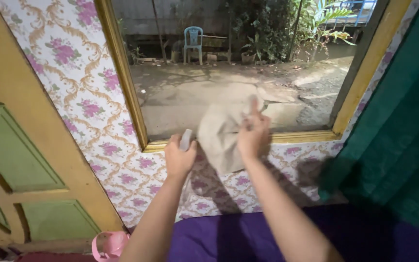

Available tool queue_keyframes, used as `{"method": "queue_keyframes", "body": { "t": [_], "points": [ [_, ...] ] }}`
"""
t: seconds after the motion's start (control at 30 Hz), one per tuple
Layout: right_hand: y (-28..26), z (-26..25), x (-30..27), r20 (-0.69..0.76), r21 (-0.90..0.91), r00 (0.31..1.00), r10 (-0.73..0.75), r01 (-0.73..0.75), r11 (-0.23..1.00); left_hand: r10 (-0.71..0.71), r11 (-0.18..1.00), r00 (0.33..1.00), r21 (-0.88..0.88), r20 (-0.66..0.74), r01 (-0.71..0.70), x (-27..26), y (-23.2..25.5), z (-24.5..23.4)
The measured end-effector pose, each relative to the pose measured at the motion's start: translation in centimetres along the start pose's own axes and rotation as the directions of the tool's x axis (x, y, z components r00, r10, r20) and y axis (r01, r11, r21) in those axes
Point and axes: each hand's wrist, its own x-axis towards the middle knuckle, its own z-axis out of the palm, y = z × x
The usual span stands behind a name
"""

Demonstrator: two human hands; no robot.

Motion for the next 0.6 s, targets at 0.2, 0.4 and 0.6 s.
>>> {"method": "queue_keyframes", "body": {
  "t": [0.2, 0.4, 0.6],
  "points": [
    [-1.1, 4.3, -3.8, 0.182, -0.049, 0.953, -0.244, 0.256, 0.965, -0.178, 0.982, 0.979, 0.042, -0.104, 0.183, 0.1, -2.6, -3.6],
    [1.7, 4.2, -2.2, 0.255, -0.217, 0.926, -0.279, 0.336, 0.917, -0.060, 0.996, 0.991, 0.052, -0.120, 0.066, 0.1, -4.3, -4.0],
    [5.8, -0.9, -0.4, 0.157, -0.152, 0.987, 0.021, 0.003, 0.988, -0.077, 0.997, 0.991, -0.033, -0.113, 0.074, -1.0, -2.0, -3.8]
  ]
}}
